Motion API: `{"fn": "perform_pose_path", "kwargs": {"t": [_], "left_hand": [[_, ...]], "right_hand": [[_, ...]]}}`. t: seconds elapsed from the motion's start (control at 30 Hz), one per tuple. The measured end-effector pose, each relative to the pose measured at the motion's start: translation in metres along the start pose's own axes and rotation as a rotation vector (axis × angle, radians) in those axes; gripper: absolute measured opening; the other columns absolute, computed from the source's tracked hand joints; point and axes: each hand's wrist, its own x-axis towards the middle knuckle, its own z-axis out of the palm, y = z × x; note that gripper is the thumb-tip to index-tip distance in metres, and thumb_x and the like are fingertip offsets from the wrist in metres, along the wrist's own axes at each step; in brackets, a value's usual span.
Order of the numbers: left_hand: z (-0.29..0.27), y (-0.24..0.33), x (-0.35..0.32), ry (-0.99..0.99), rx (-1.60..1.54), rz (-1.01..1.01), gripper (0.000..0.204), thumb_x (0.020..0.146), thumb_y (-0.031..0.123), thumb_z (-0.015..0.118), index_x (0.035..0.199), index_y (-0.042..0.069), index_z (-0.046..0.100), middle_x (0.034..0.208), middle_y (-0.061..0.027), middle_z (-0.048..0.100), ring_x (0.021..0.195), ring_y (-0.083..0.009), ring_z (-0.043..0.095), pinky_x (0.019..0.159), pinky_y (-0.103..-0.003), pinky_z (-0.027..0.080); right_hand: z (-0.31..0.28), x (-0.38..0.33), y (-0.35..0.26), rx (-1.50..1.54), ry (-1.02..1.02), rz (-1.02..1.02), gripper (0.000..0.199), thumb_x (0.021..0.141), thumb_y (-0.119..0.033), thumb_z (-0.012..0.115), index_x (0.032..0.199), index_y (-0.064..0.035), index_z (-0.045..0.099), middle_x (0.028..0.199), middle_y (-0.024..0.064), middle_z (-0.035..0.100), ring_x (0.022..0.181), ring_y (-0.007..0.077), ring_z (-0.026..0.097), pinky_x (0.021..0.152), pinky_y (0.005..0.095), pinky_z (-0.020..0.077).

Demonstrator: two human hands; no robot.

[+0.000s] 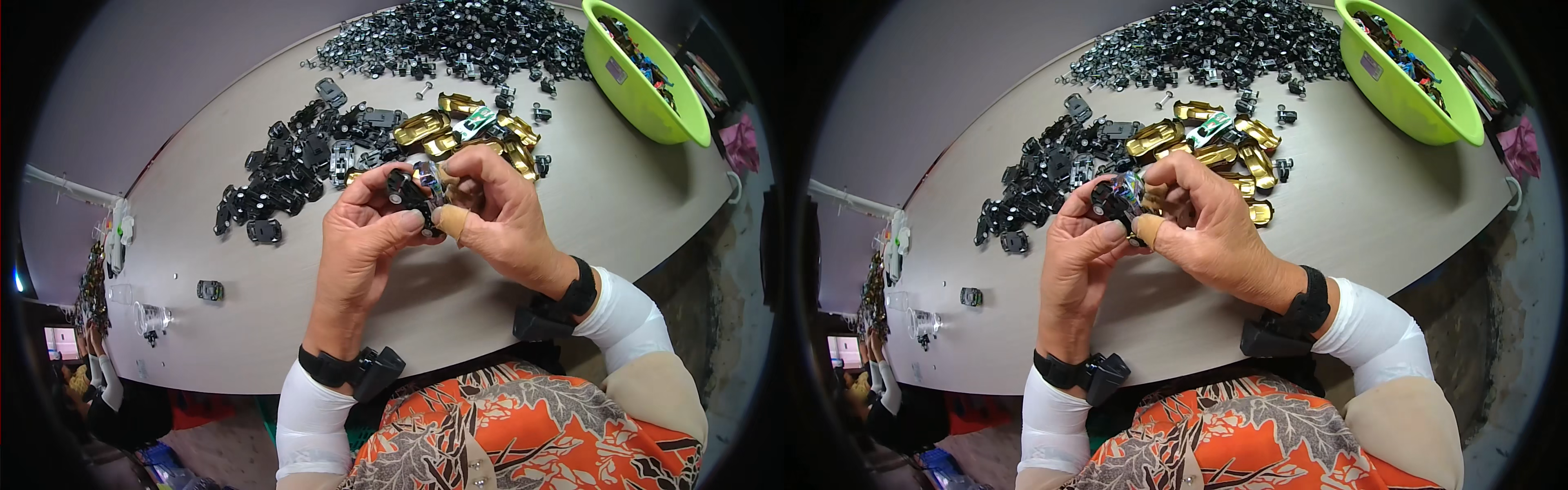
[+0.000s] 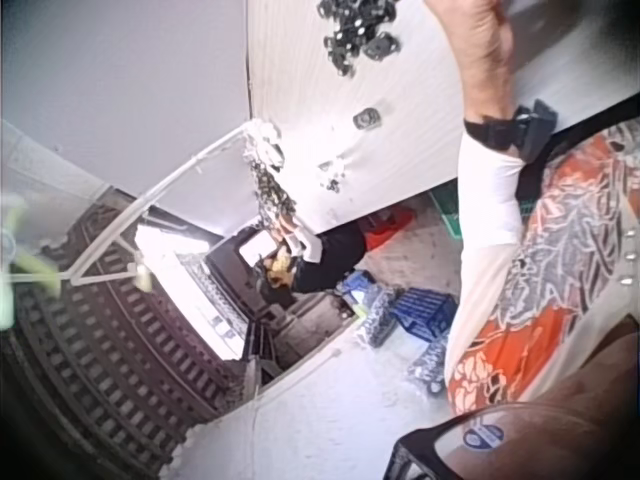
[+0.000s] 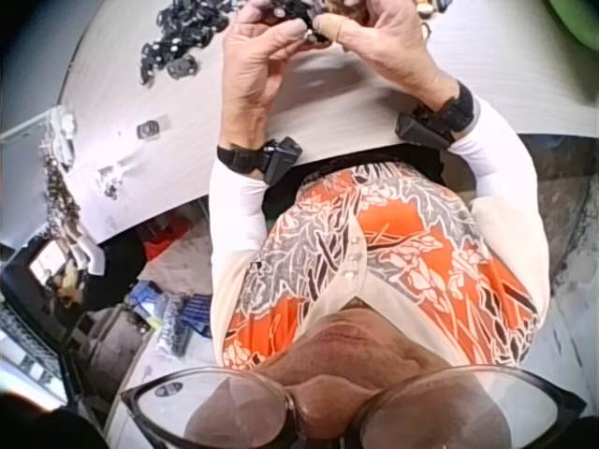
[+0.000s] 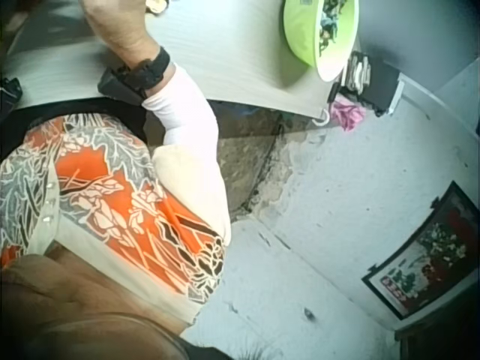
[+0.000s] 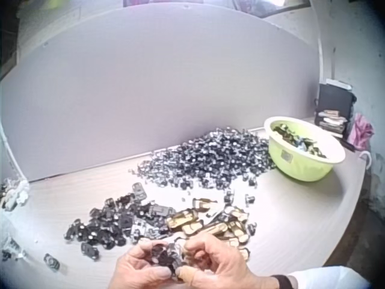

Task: The person assembles small toy cars by hand at a table. They pick up black chassis and colorful car bodies, snap them together, and place the finished units on the table. The person handles the parts one at a time, repeatedly performing the same assembly sequence.

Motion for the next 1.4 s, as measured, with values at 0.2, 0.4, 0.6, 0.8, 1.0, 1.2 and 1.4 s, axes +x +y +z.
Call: {"fn": "perform_pose_path", "kwargs": {"t": [0.2, 0.4, 0.6, 0.8, 1.0, 1.2, 1.4], "left_hand": [[0.002, 0.0, -0.002, 0.012, 0.076, 0.041, 0.042, 0.076, -0.001, 0.066, 0.115, -0.005, 0.052, 0.102, -0.0128, 0.061, 0.089, -0.0178, 0.062, 0.071, -0.032, 0.058], [0.0, -0.003, -0.002, 0.016, 0.116, 0.054, 0.04, 0.076, -0.004, 0.065, 0.115, -0.003, 0.056, 0.102, -0.0112, 0.061, 0.087, -0.0168, 0.062, 0.069, -0.029, 0.057], [-0.005, -0.006, -0.002, -0.004, 0.19, 0.074, 0.038, 0.075, -0.006, 0.066, 0.112, -0.001, 0.06, 0.099, -0.007, 0.059, 0.083, -0.0142, 0.061, 0.066, -0.026, 0.056], [-0.003, -0.009, -0.002, -0.044, 0.296, 0.148, 0.036, 0.079, -0.003, 0.063, 0.114, 0.0, 0.059, 0.1, -0.0062, 0.056, 0.086, -0.0126, 0.058, 0.07, -0.024, 0.054], [0.007, -0.014, -0.005, -0.003, 0.329, 0.11, 0.033, 0.089, 0.008, 0.055, 0.121, 0.001, 0.055, 0.108, -0.0069, 0.059, 0.087, -0.0096, 0.057, 0.082, -0.023, 0.049], [-0.003, -0.016, -0.001, 0.017, 0.263, 0.017, 0.032, 0.089, 0.008, 0.057, 0.12, 0.001, 0.055, 0.106, -0.0078, 0.062, 0.089, -0.0085, 0.057, 0.079, -0.023, 0.048], [-0.002, -0.014, -0.002, 0.011, 0.224, 0.008, 0.03, 0.087, 0.005, 0.058, 0.117, 0.0, 0.058, 0.108, -0.0087, 0.062, 0.091, -0.0082, 0.056, 0.08, -0.022, 0.047]], "right_hand": [[0.002, 0.002, 0.001, -0.108, -0.041, -0.056, 0.031, 0.077, -0.003, 0.061, 0.106, -0.0044, 0.049, 0.083, -0.0006, 0.053, 0.064, 0.0021, 0.046, 0.056, 0.0178, 0.0407], [0.0, 0.004, 0.001, -0.187, -0.067, -0.1, 0.036, 0.074, -0.001, 0.063, 0.109, -0.0038, 0.052, 0.086, 0.0015, 0.052, 0.066, 0.0049, 0.047, 0.056, 0.0192, 0.0404], [-0.006, 0.007, -0.007, -0.227, -0.167, -0.141, 0.031, 0.073, -0.001, 0.063, 0.103, -0.0033, 0.055, 0.086, 0.0025, 0.052, 0.07, 0.0072, 0.048, 0.057, 0.0211, 0.0409], [-0.006, 0.007, -0.008, -0.343, -0.147, -0.197, 0.028, 0.07, -0.001, 0.061, 0.097, -0.0038, 0.055, 0.085, 0.0065, 0.054, 0.069, 0.0179, 0.055, 0.059, 0.0283, 0.0449], [-0.002, 0.004, -0.002, -0.502, -0.024, -0.234, 0.027, 0.067, -0.002, 0.06, 0.094, -0.0049, 0.054, 0.082, 0.0103, 0.053, 0.072, 0.0279, 0.057, 0.06, 0.0337, 0.0465], [-0.007, 0.005, -0.006, -0.554, -0.098, -0.246, 0.027, 0.067, -0.003, 0.06, 0.094, -0.0047, 0.054, 0.081, 0.0103, 0.053, 0.07, 0.0283, 0.057, 0.06, 0.0343, 0.0465], [-0.009, 0.005, -0.002, -0.544, -0.059, -0.251, 0.025, 0.068, -0.004, 0.061, 0.092, -0.0038, 0.056, 0.079, 0.0102, 0.053, 0.068, 0.0267, 0.057, 0.059, 0.0338, 0.046]]}}
